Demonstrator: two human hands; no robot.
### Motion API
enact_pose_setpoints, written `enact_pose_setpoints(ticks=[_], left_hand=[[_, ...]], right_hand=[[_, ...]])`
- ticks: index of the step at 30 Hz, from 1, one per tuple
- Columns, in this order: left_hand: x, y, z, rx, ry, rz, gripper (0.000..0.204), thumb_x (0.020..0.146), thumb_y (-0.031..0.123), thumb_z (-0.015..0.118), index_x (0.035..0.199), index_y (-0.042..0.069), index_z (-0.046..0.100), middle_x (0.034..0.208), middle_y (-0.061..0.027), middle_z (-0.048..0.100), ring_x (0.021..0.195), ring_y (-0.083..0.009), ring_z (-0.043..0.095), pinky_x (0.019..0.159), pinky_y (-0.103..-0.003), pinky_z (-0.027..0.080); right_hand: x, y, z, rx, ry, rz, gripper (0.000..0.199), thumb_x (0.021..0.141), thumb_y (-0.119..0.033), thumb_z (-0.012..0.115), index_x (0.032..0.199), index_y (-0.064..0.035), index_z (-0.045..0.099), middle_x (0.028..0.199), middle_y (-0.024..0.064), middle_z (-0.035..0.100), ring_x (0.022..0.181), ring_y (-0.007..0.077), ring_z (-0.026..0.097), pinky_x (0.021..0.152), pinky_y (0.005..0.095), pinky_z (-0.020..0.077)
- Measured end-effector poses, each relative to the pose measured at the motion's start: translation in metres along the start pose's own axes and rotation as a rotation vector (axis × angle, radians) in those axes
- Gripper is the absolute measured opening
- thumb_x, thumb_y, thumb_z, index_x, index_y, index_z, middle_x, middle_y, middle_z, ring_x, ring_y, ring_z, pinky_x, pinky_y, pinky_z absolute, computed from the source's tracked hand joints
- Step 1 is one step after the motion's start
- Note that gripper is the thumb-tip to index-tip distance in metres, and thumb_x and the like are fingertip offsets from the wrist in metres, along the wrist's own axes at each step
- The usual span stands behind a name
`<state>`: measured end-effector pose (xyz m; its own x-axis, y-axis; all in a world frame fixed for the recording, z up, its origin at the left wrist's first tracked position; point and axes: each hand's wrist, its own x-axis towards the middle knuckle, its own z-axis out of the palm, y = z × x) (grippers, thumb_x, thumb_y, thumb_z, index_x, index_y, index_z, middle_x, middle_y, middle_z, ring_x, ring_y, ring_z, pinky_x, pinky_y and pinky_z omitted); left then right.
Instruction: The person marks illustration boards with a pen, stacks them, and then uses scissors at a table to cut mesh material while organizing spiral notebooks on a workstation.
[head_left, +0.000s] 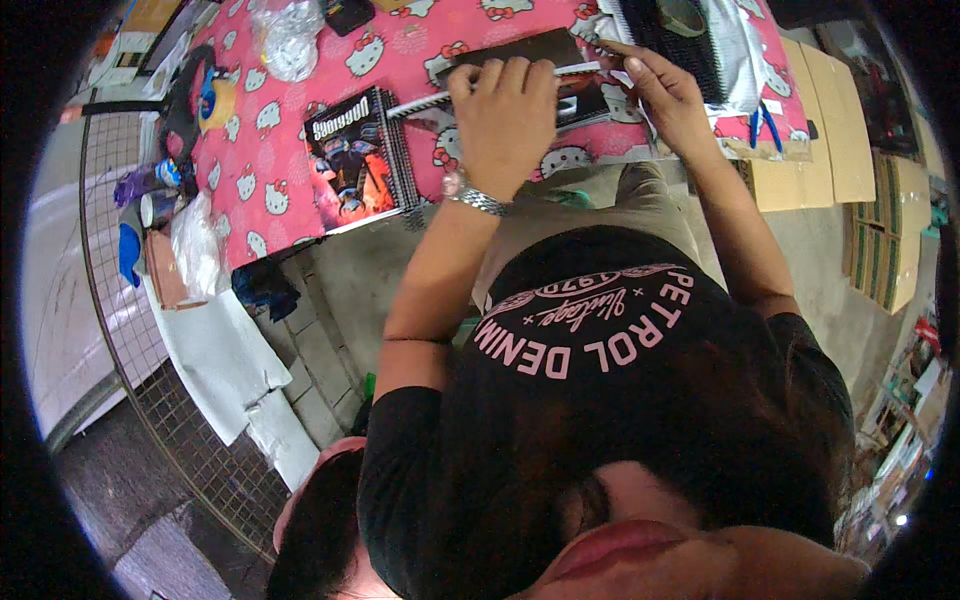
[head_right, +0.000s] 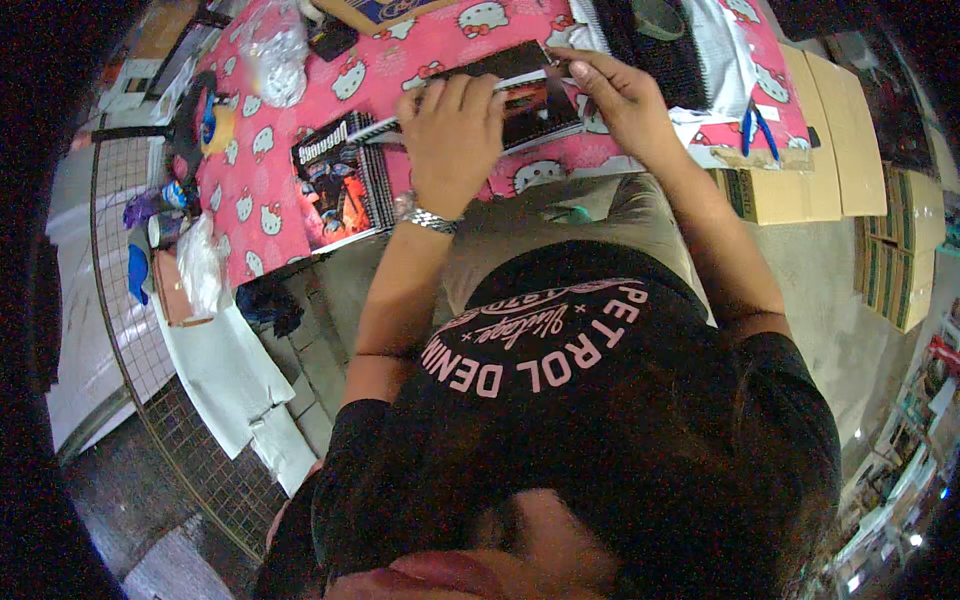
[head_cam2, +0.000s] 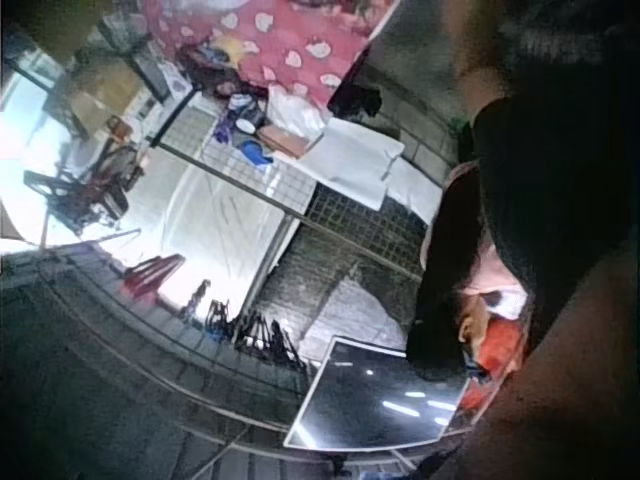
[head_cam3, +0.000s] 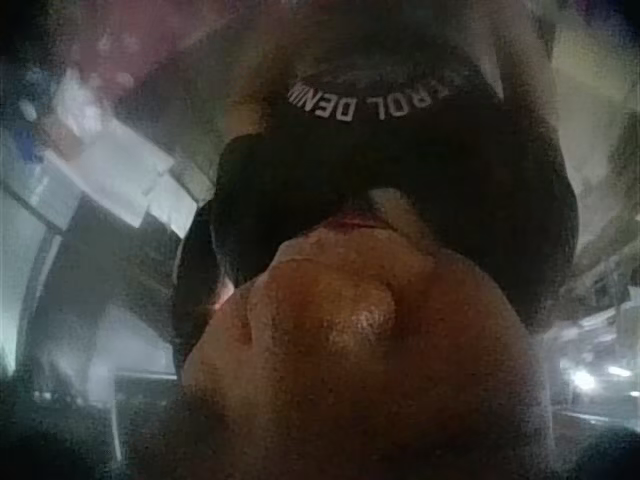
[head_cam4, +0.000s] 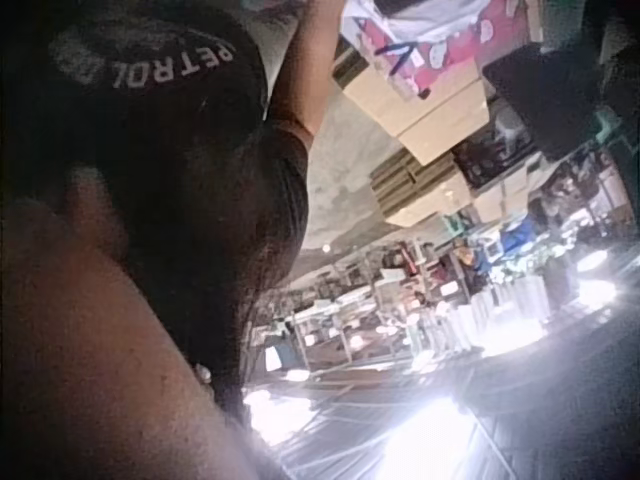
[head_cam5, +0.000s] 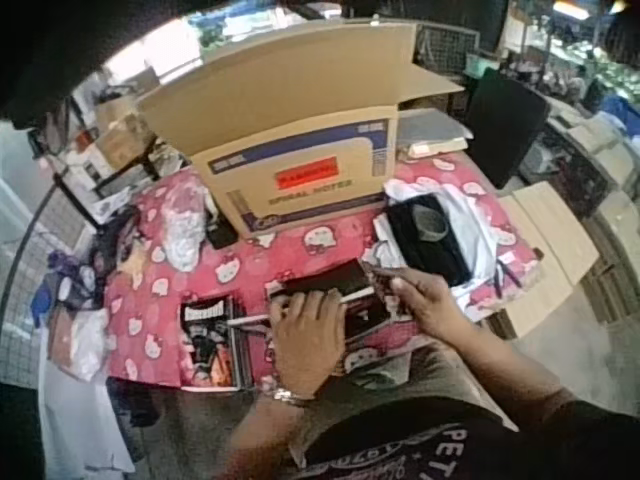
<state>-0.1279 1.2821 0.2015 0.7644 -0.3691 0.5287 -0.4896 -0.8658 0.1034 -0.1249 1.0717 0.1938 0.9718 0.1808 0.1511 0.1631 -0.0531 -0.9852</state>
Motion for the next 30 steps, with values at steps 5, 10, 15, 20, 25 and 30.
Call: enact_pose_setpoints(ticks=[5,10,15,20,25,30], left_hand=[[0.017,-0.013,0.005,-0.033,0.006,0.094,0.022,0.088,0.027,0.059,0.103,0.013,0.066,0.098,-0.0045,0.066,0.093,-0.024,0.06,0.087,-0.041,0.037],[0.021,-0.013,0.003,-0.072,-0.049,0.068,0.022,0.087,0.026,0.06,0.101,0.01,0.065,0.096,-0.0063,0.067,0.092,-0.0259,0.06,0.087,-0.041,0.037],[0.02,-0.01,-0.001,-0.07,-0.036,0.071,0.022,0.086,0.027,0.061,0.1,0.01,0.065,0.096,-0.0059,0.067,0.093,-0.0257,0.06,0.087,-0.041,0.037],[0.023,-0.012,0.0,-0.108,-0.064,0.053,0.022,0.085,0.027,0.061,0.099,0.011,0.065,0.096,-0.0051,0.067,0.094,-0.0253,0.06,0.088,-0.041,0.037],[0.029,-0.009,0.006,-0.144,-0.027,0.104,0.027,0.083,0.023,0.062,0.107,0.013,0.062,0.1,-0.0054,0.067,0.096,-0.0246,0.061,0.088,-0.041,0.038],[0.034,0.011,0.016,-0.141,-0.077,0.149,0.037,0.081,0.014,0.06,0.117,0.018,0.058,0.1,-0.0037,0.066,0.099,-0.0213,0.061,0.089,-0.042,0.038]], right_hand=[[0.002,0.004,-0.032,-0.294,-0.034,-0.113,0.022,0.093,-0.01,0.058,0.113,-0.0018,0.063,0.104,0.0078,0.066,0.099,0.0146,0.061,0.089,0.0278,0.0457],[0.017,-0.01,-0.038,-0.625,0.019,-0.382,0.027,0.083,0.002,0.06,0.109,-0.0055,0.064,0.1,0.0134,0.06,0.098,0.0301,0.06,0.086,0.0345,0.0467],[0.014,-0.015,-0.034,-0.566,-0.098,-0.379,0.033,0.08,0.007,0.06,0.111,-0.0052,0.064,0.101,0.0127,0.06,0.099,0.029,0.06,0.086,0.0347,0.0466],[0.014,-0.008,-0.035,-0.463,-0.171,-0.289,0.032,0.083,0.007,0.059,0.113,-0.0037,0.063,0.102,0.012,0.06,0.098,0.0244,0.06,0.086,0.0328,0.0467],[0.014,-0.005,-0.035,-0.057,-0.276,0.21,0.029,0.098,-0.009,0.049,0.125,-0.0098,0.06,0.086,0.0018,0.061,0.071,0.008,0.051,0.065,0.0219,0.0429],[0.017,-0.024,-0.032,-0.553,-0.191,-0.208,0.025,0.091,-0.011,0.062,0.115,-0.0046,0.061,0.095,0.0046,0.059,0.087,0.0127,0.055,0.077,0.0249,0.0445]])
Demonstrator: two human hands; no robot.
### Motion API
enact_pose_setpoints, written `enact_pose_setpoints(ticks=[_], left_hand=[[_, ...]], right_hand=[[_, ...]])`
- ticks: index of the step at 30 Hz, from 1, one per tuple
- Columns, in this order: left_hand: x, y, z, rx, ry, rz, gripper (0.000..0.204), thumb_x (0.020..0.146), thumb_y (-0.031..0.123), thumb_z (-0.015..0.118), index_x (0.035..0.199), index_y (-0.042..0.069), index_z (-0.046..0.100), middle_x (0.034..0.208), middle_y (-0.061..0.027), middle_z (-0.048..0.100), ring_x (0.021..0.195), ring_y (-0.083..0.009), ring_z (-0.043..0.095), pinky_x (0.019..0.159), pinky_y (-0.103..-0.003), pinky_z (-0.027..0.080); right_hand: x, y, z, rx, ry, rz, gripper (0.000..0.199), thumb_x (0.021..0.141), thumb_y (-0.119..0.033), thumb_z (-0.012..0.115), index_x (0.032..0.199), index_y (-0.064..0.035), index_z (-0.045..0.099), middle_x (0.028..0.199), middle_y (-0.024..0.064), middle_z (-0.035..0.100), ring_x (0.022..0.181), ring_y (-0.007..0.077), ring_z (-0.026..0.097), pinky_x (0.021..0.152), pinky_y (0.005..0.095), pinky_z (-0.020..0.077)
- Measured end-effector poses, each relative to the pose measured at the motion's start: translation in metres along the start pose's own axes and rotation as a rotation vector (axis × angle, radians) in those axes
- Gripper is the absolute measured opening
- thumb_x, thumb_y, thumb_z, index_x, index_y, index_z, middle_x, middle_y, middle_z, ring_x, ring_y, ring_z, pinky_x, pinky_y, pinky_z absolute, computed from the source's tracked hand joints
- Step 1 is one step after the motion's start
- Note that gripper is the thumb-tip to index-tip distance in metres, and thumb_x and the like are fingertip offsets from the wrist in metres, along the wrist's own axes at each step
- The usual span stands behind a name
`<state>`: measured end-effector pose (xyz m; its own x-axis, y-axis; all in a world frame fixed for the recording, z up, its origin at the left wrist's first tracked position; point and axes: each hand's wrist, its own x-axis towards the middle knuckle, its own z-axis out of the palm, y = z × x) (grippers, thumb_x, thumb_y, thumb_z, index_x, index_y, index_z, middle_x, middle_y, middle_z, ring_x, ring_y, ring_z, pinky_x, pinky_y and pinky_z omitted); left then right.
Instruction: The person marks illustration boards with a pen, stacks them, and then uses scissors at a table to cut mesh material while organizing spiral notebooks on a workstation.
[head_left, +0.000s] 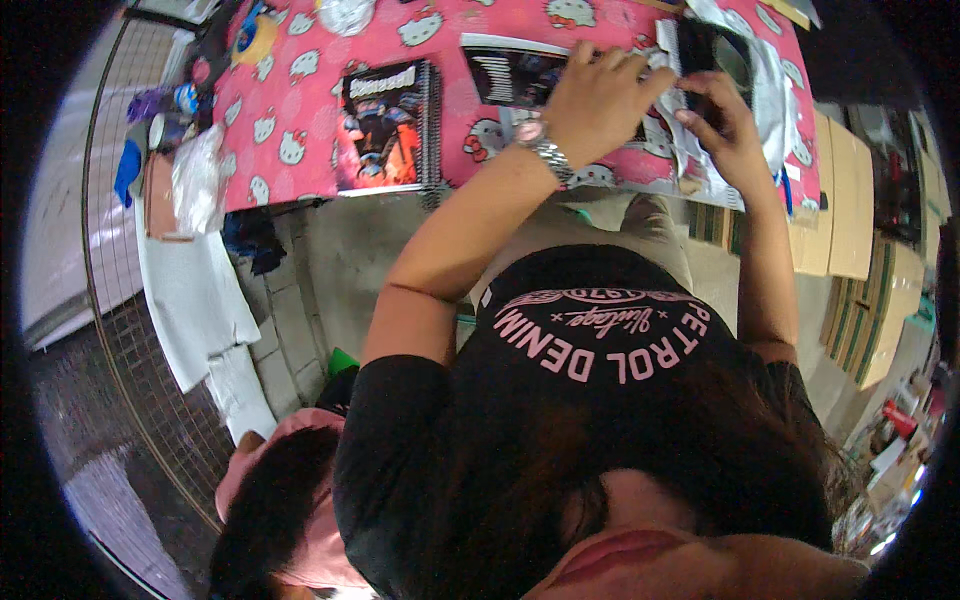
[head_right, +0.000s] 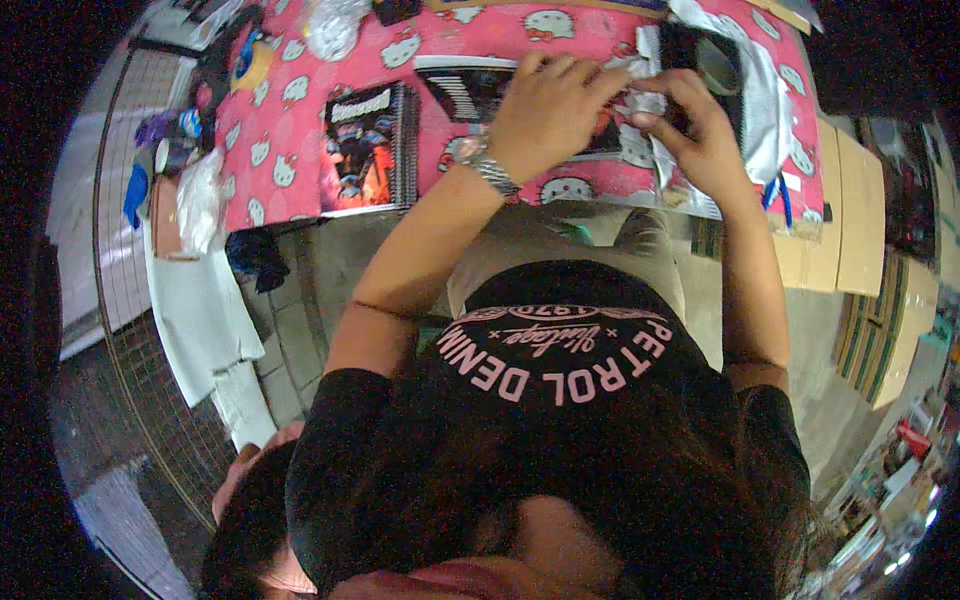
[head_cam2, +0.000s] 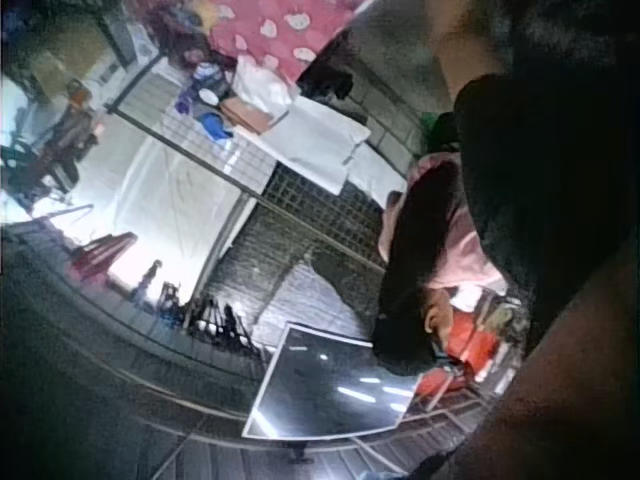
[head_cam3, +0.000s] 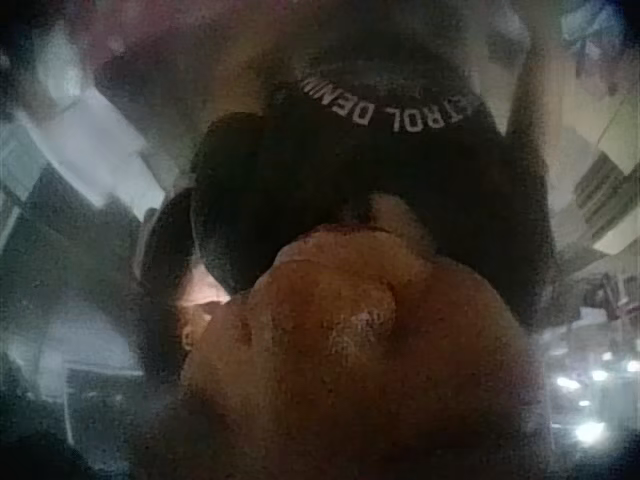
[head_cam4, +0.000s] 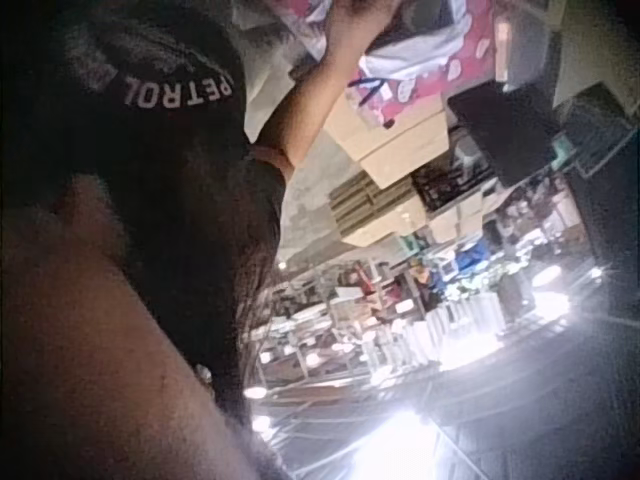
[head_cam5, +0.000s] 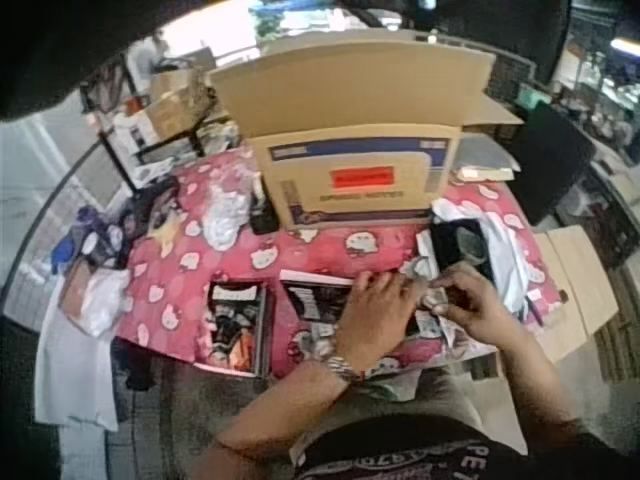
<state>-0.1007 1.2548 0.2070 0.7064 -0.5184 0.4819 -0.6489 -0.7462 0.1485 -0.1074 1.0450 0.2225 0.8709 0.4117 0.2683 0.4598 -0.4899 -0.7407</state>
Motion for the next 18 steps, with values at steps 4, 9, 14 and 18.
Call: enact_pose_setpoints(ticks=[4,9,14,18], left_hand=[[0.0,0.0,-0.003,0.001,-0.016,0.014,0.036,0.081,0.013,0.059,0.116,0.021,0.059,0.099,-0.0022,0.065,0.099,-0.0197,0.06,0.089,-0.042,0.036],[-0.009,-0.002,-0.001,-0.015,0.035,0.029,0.028,0.081,0.014,0.06,0.108,0.022,0.06,0.099,0.0005,0.064,0.098,-0.0183,0.06,0.089,-0.042,0.035],[-0.011,-0.003,0.001,-0.015,0.034,0.036,0.026,0.081,0.014,0.06,0.105,0.022,0.062,0.099,0.0011,0.064,0.097,-0.0174,0.061,0.089,-0.04,0.035],[-0.013,-0.003,0.002,-0.023,0.044,-0.046,0.026,0.08,0.016,0.061,0.106,0.02,0.062,0.102,-0.0003,0.063,0.106,-0.0207,0.057,0.097,-0.06,0.029]], right_hand=[[-0.003,-0.005,-0.005,0.202,-0.05,0.361,0.022,0.089,-0.005,0.062,0.112,-0.0017,0.061,0.095,0.0058,0.06,0.088,0.013,0.057,0.08,0.0251,0.0455],[-0.001,-0.027,0.007,-0.048,0.012,0.065,0.025,0.089,-0.005,0.062,0.114,-0.003,0.06,0.084,0.0053,0.06,0.074,0.0122,0.056,0.07,0.0253,0.0468],[0.0,-0.035,0.009,0.05,-0.032,0.32,0.028,0.089,-0.004,0.062,0.116,-0.0059,0.059,0.081,0.0054,0.059,0.069,0.0122,0.054,0.066,0.0271,0.047],[0.004,-0.032,0.012,-0.091,0.033,0.031,0.025,0.094,-0.007,0.056,0.119,-0.0071,0.056,0.077,0.0031,0.058,0.061,0.0092,0.051,0.057,0.0259,0.0433]])
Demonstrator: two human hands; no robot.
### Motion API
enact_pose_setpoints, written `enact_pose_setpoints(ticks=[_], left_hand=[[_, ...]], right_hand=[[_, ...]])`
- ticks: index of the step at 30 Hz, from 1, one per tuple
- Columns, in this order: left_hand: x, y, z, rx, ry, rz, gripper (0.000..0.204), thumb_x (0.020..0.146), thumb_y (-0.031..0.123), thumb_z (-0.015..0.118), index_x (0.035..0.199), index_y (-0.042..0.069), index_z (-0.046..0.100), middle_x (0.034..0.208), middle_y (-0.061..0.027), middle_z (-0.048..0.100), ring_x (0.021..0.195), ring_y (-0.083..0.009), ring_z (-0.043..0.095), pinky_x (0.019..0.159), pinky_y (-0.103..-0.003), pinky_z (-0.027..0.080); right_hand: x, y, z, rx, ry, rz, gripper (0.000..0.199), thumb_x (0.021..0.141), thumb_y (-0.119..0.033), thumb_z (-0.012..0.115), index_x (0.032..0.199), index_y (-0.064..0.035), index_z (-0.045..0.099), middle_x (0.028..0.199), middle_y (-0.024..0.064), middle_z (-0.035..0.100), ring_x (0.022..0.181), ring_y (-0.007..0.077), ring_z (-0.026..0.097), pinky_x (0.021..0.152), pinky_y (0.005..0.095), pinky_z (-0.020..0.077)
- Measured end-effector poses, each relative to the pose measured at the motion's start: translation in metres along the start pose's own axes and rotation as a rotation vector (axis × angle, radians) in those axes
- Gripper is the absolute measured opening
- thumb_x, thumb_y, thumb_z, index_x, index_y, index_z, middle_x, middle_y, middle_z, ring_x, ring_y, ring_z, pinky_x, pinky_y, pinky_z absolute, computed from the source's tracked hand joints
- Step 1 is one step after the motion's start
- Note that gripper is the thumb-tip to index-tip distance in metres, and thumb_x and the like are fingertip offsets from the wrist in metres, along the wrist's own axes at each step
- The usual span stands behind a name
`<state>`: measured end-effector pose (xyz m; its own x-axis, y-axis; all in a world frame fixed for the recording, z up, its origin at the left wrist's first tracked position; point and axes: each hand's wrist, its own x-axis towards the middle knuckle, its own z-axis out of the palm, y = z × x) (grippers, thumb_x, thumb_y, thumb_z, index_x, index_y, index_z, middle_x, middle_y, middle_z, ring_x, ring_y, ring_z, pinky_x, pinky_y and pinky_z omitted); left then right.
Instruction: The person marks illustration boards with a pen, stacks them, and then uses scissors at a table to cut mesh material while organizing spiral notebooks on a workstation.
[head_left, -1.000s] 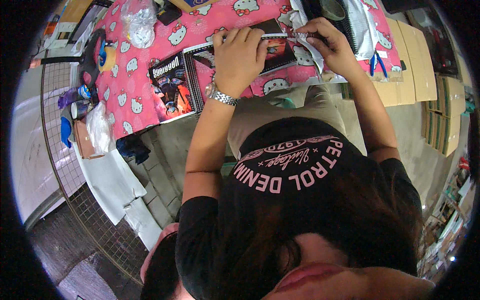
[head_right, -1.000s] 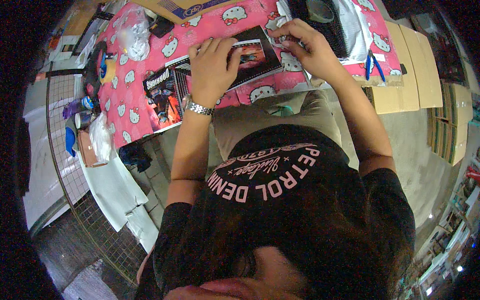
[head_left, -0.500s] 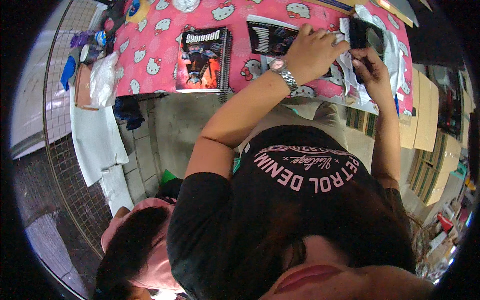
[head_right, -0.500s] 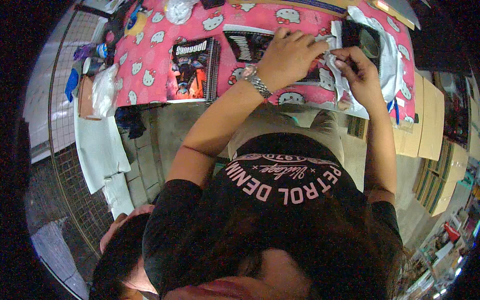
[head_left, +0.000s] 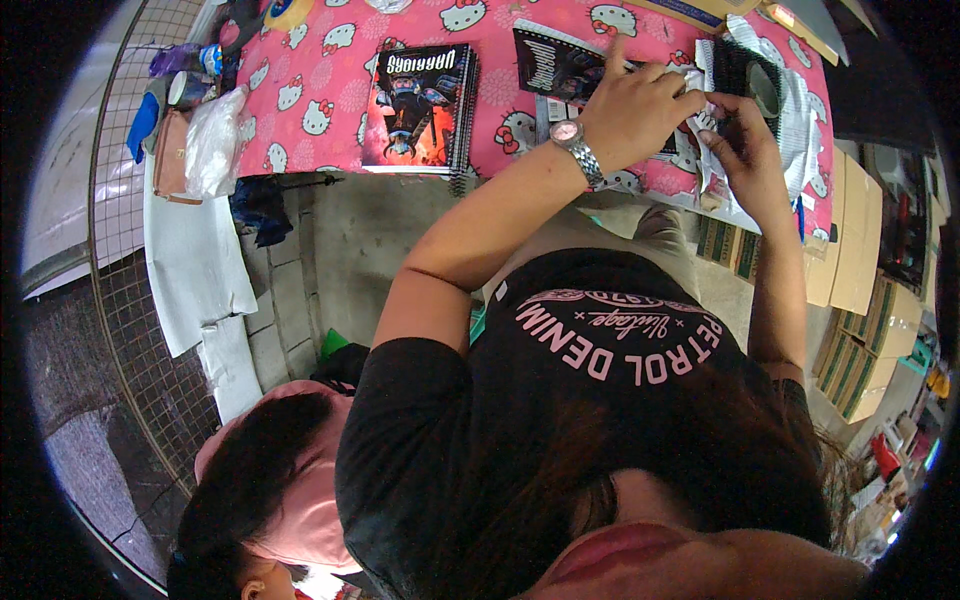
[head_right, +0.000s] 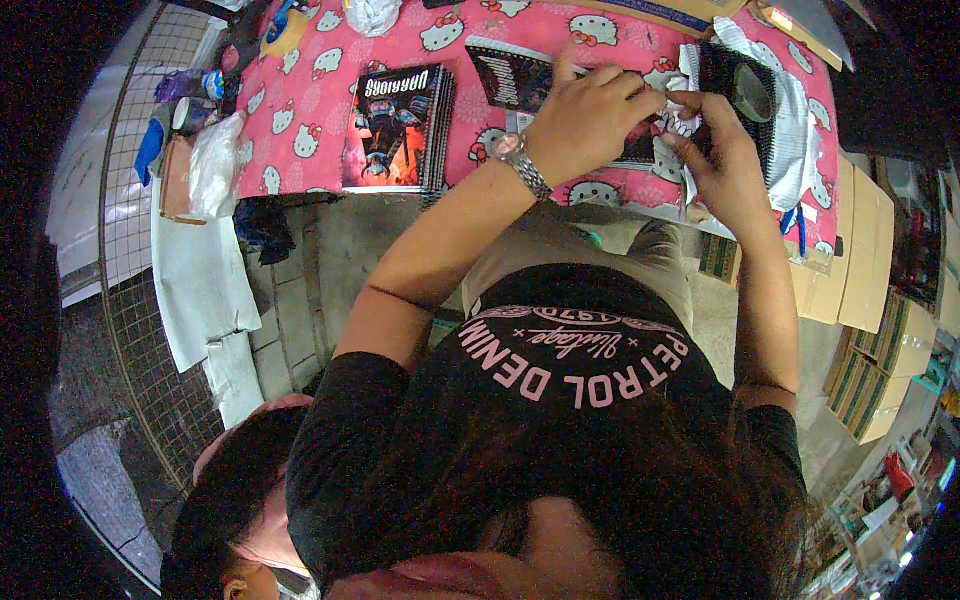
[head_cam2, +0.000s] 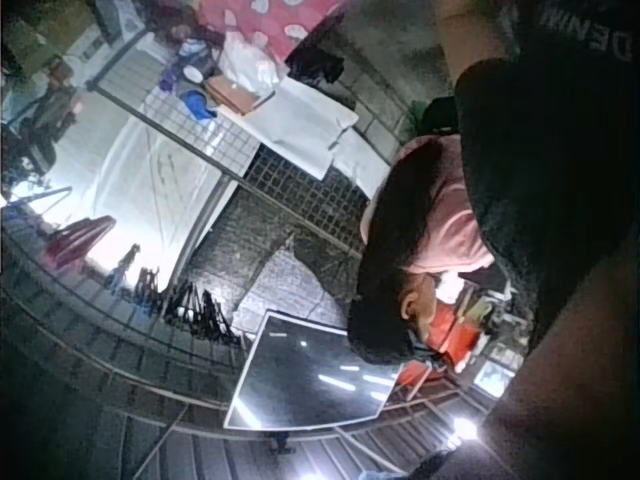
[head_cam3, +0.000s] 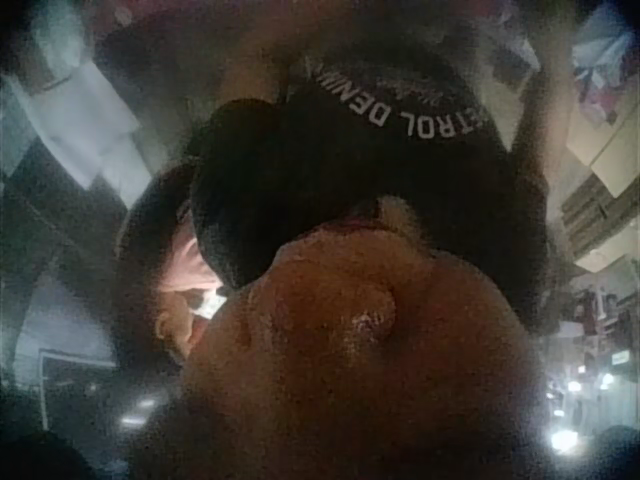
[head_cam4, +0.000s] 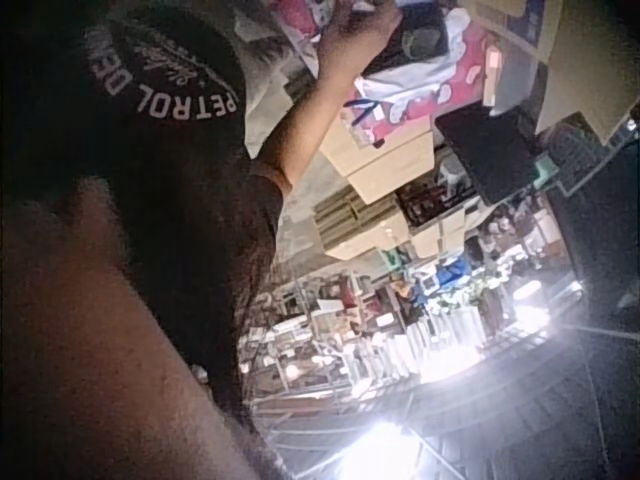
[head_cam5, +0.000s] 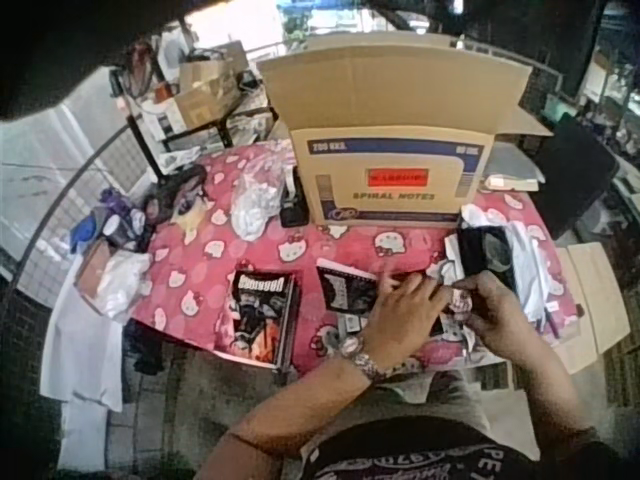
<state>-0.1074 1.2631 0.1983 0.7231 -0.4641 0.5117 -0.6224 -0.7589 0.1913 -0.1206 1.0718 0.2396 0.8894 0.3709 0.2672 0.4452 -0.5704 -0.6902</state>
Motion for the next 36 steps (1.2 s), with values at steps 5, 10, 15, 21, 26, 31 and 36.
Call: enact_pose_setpoints(ticks=[5,10,15,21,26,31,36], left_hand=[[-0.014,-0.001,-0.006,0.114,0.09,-0.265,0.029,0.077,0.02,0.065,0.106,0.018,0.063,0.107,-0.0005,0.059,0.116,-0.0248,0.05,0.088,-0.087,0.014],[-0.011,-0.004,-0.014,-0.001,0.009,-0.119,0.028,0.08,0.036,0.066,0.102,0.019,0.066,0.103,-0.001,0.059,0.112,-0.0218,0.051,0.092,-0.084,0.019],[-0.022,-0.007,-0.013,-0.014,-0.038,-0.054,0.03,0.081,0.039,0.066,0.104,0.02,0.065,0.104,-0.0003,0.059,0.113,-0.0207,0.051,0.093,-0.083,0.02],[-0.02,-0.003,-0.015,-0.011,-0.045,-0.092,0.03,0.083,0.045,0.064,0.101,0.021,0.064,0.106,0.0006,0.057,0.117,-0.0213,0.048,0.093,-0.079,0.024],[-0.024,-0.007,-0.013,-0.06,-0.056,-0.081,0.034,0.081,0.049,0.065,0.099,0.02,0.065,0.105,0.0003,0.057,0.117,-0.022,0.049,0.093,-0.079,0.024],[-0.024,-0.007,-0.015,-0.069,0.002,-0.075,0.034,0.079,0.05,0.066,0.095,0.02,0.066,0.102,0.0008,0.057,0.112,-0.0217,0.05,0.095,-0.078,0.021],[-0.023,-0.008,-0.015,-0.076,0.005,-0.06,0.035,0.078,0.051,0.067,0.094,0.02,0.067,0.1,0.0009,0.057,0.109,-0.0211,0.051,0.097,-0.078,0.018]], right_hand=[[0.013,0.017,-0.014,0.316,-0.22,0.349,0.03,0.098,-0.017,0.053,0.126,-0.0048,0.051,0.098,0.0069,0.06,0.09,0.0155,0.056,0.085,0.0295,0.0445],[0.033,0.158,-0.078,-0.295,-0.05,0.082,0.042,0.084,-0.014,0.063,0.124,-0.0037,0.055,0.131,0.0128,0.053,0.119,0.0232,0.053,0.104,0.0322,0.0361],[0.027,0.21,-0.08,-0.341,-0.26,0.187,0.04,0.067,-0.002,0.066,0.106,-0.002,0.055,0.146,0.017,0.041,0.123,0.0305,0.052,0.103,0.0328,0.0386],[0.039,0.181,-0.073,-0.393,-0.241,0.19,0.03,0.065,-0.001,0.068,0.09,-0.0019,0.052,0.149,0.0159,0.038,0.119,0.0334,0.054,0.1,0.0325,0.042],[0.038,0.108,-0.06,0.256,-0.132,0.167,0.04,0.068,-0.009,0.061,0.108,-0.0031,0.062,0.145,0.0129,0.044,0.124,0.028,0.05,0.104,0.0342,0.0375],[0.019,0.079,-0.003,0.731,-0.536,0.075,0.064,0.063,-0.031,0.063,0.121,-0.0021,0.061,0.14,0.0155,0.047,0.125,0.0274,0.048,0.107,0.036,0.0339],[0.018,0.051,-0.011,1.14,-0.562,0.047,0.073,0.06,-0.035,0.063,0.122,0.0039,0.058,0.135,0.0187,0.052,0.124,0.0309,0.05,0.106,0.0374,0.0349]])
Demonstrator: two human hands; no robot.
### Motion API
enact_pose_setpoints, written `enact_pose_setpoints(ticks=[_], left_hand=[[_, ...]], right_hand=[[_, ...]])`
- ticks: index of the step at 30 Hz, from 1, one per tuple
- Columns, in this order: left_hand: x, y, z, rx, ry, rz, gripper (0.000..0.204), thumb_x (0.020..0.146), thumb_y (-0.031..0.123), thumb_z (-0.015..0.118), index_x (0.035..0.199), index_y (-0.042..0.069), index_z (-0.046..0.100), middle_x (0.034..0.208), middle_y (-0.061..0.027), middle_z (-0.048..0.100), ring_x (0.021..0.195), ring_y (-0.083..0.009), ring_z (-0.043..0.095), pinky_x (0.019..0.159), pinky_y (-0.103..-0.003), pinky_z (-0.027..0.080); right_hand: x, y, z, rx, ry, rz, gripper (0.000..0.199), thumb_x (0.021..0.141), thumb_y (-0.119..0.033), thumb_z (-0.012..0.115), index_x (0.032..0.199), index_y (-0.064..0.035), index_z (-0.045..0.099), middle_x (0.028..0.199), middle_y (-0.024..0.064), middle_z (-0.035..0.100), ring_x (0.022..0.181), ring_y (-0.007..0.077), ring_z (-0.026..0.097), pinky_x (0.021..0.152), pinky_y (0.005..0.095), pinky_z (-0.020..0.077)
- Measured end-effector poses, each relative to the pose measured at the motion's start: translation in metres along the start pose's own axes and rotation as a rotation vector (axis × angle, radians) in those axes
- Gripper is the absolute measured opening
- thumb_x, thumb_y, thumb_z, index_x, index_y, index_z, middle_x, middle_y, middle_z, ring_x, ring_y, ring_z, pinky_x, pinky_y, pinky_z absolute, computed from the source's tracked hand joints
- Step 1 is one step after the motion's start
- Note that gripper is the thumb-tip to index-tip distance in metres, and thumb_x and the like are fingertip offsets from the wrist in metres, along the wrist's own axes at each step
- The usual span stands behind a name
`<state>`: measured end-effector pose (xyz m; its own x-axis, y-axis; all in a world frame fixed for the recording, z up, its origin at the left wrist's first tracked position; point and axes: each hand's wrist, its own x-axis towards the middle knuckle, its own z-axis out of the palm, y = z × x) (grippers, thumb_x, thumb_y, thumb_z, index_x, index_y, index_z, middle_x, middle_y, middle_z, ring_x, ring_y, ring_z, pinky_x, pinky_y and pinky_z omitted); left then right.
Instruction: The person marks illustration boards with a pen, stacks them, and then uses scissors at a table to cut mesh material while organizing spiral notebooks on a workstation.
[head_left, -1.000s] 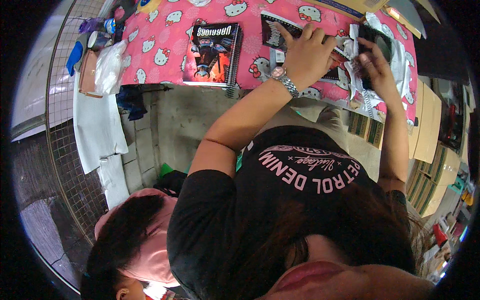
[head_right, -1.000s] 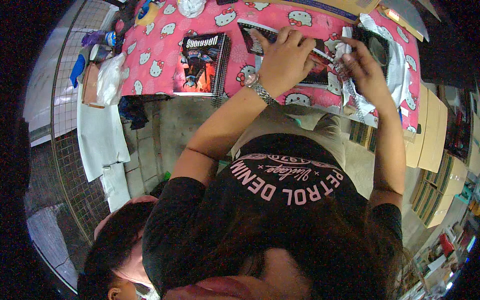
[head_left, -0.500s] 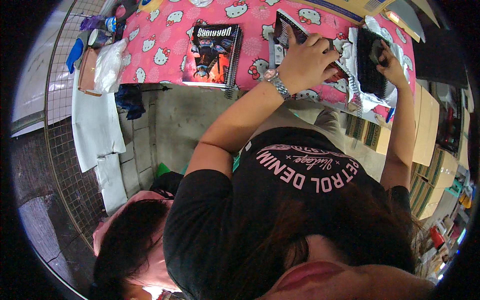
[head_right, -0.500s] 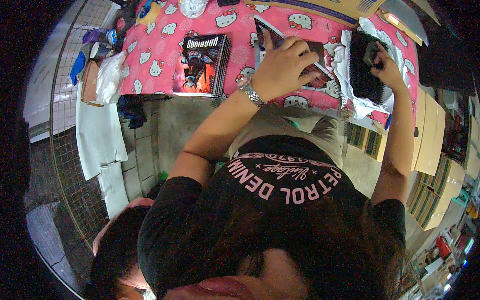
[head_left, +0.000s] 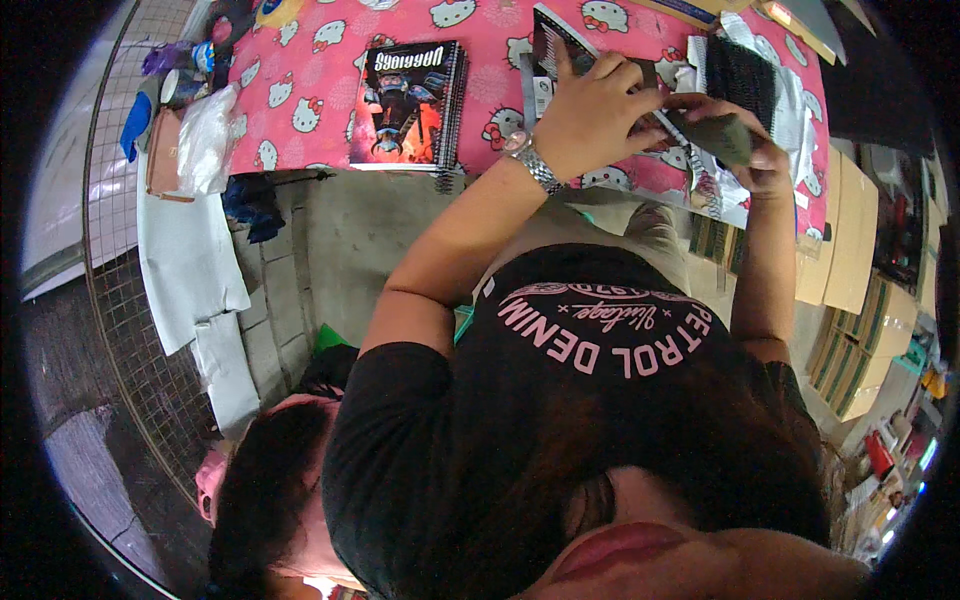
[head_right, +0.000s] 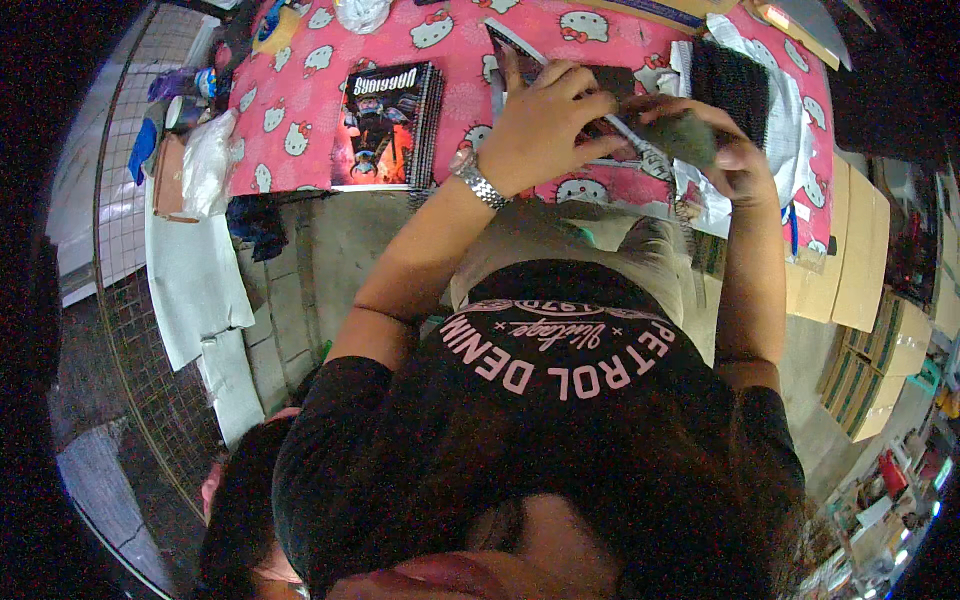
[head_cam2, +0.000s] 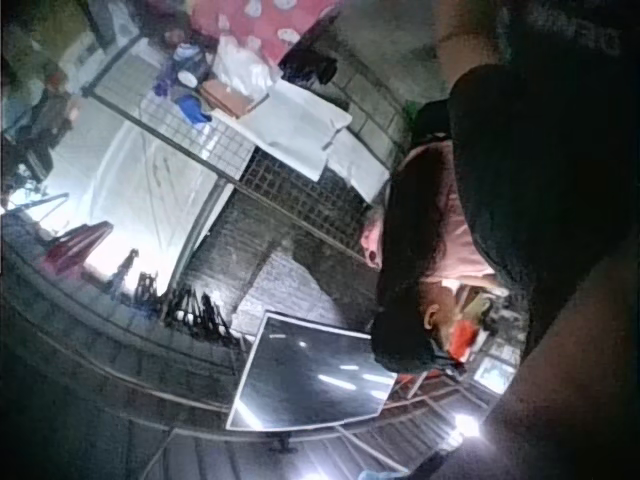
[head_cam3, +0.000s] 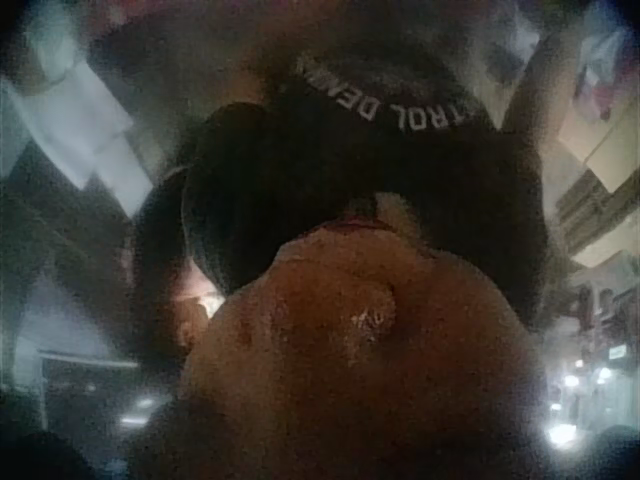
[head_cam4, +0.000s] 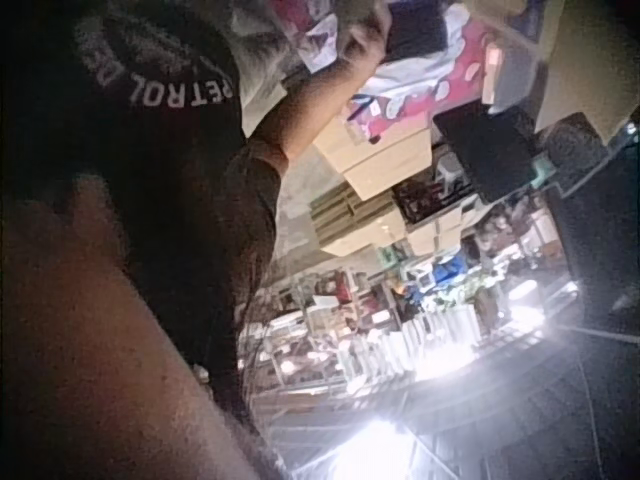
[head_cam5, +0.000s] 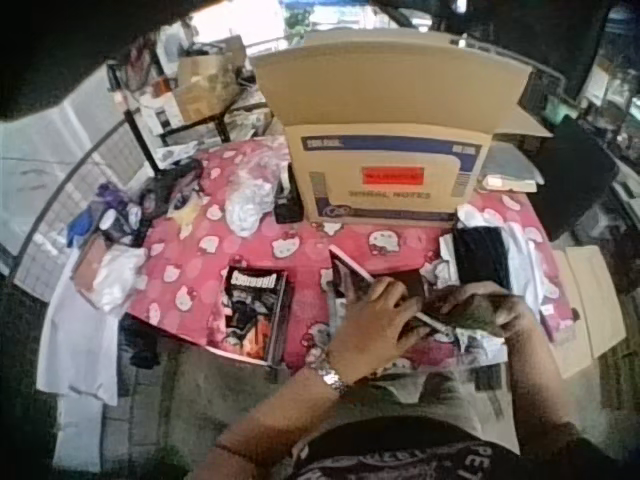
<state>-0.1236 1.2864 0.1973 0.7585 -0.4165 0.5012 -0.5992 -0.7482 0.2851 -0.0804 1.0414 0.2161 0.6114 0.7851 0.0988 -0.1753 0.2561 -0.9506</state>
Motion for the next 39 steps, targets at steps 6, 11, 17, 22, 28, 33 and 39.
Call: enact_pose_setpoints(ticks=[6,11,17,22,28,33,39], left_hand=[[0.004,0.001,-0.002,0.023,-0.036,0.005,0.041,0.075,0.051,0.07,0.097,0.016,0.067,0.106,-0.001,0.059,0.112,-0.0234,0.051,0.097,-0.073,0.024],[0.01,-0.007,0.0,-0.074,-0.06,0.02,0.047,0.074,0.05,0.071,0.102,0.013,0.064,0.107,-0.0028,0.059,0.112,-0.025,0.051,0.096,-0.064,0.028],[0.008,-0.009,0.003,-0.026,-0.1,-0.01,0.051,0.073,0.05,0.072,0.105,0.012,0.063,0.111,-0.0027,0.06,0.117,-0.0237,0.05,0.1,-0.076,0.019],[0.01,-0.007,0.0,-0.085,-0.1,-0.03,0.051,0.071,0.045,0.076,0.105,0.011,0.06,0.11,-0.0059,0.059,0.116,-0.0275,0.05,0.1,-0.073,0.021],[0.018,-0.016,0.0,-0.122,-0.103,0.001,0.055,0.065,0.046,0.08,0.103,0.011,0.061,0.106,-0.0083,0.058,0.109,-0.031,0.05,0.099,-0.056,0.031],[0.026,-0.047,-0.016,-0.006,-0.098,0.018,0.052,0.062,0.045,0.083,0.095,0.009,0.066,0.1,-0.0084,0.058,0.102,-0.0317,0.05,0.093,-0.047,0.037],[0.024,-0.04,-0.015,0.043,-0.065,0.012,0.05,0.062,0.043,0.084,0.09,0.006,0.065,0.096,-0.0083,0.059,0.1,-0.0297,0.05,0.085,-0.043,0.039]], right_hand=[[0.003,-0.006,-0.007,-0.148,-0.041,0.037,0.071,0.062,-0.046,0.064,0.118,-0.0016,0.061,0.135,0.0151,0.048,0.121,0.0277,0.051,0.103,0.0372,0.0382],[0.0,0.009,-0.024,-0.077,0.017,0.004,0.051,0.073,-0.025,0.065,0.118,-0.002,0.062,0.129,0.0119,0.05,0.12,0.025,0.048,0.1,0.0349,0.0389],[0.008,-0.005,-0.012,-0.419,0.022,0.061,0.044,0.075,-0.022,0.066,0.116,-0.0049,0.063,0.13,0.011,0.051,0.119,0.0244,0.049,0.102,0.0359,0.0374],[0.017,-0.005,-0.018,-0.349,0.023,0.213,0.042,0.078,-0.019,0.067,0.114,0.0008,0.062,0.101,0.0081,0.066,0.088,0.0177,0.061,0.076,0.0301,0.0495],[0.031,0.001,-0.024,-0.333,-0.028,0.14,0.042,0.075,-0.014,0.067,0.115,0.0011,0.062,0.109,0.0069,0.063,0.096,0.0146,0.058,0.082,0.0266,0.047],[0.047,0.012,-0.018,0.118,-0.007,0.098,0.039,0.08,-0.015,0.064,0.117,-0.0028,0.061,0.109,0.005,0.063,0.096,0.0145,0.058,0.081,0.0262,0.047],[0.045,0.012,-0.016,0.125,-0.057,0.047,0.046,0.083,-0.018,0.064,0.126,-0.0026,0.056,0.104,0.0033,0.065,0.088,0.0111,0.06,0.075,0.0242,0.0474]])
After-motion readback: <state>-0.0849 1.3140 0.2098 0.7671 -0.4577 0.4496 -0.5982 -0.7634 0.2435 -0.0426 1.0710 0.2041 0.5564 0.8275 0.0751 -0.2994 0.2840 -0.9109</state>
